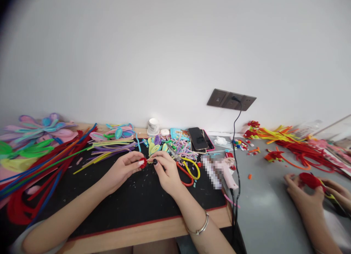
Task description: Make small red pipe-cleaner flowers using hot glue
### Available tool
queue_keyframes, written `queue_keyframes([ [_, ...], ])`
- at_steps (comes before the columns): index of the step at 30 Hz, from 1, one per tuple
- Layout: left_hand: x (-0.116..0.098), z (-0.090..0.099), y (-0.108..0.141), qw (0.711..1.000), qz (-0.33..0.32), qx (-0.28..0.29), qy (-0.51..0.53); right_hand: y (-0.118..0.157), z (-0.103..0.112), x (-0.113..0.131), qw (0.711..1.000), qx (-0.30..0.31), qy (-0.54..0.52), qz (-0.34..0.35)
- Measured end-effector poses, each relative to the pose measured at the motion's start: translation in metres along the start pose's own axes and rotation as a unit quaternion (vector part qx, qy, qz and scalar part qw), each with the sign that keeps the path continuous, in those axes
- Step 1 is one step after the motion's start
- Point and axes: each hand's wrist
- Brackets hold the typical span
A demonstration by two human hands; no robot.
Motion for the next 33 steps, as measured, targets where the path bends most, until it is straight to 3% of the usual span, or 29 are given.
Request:
queue_keyframes([
  [33,0.0002,-0.0002,0.0006,1.0,0.003,-0.006,-0.009,-0.0008,-0.0004,0.0003,1.0,-0.003,0.004,-0.004],
])
Point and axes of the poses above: each hand's wrist, its own y-axis away from the middle knuckle, its own z-axis out of the back of the hand, x = y × z, and after that the axes turned 1 degree about -x, right-handed
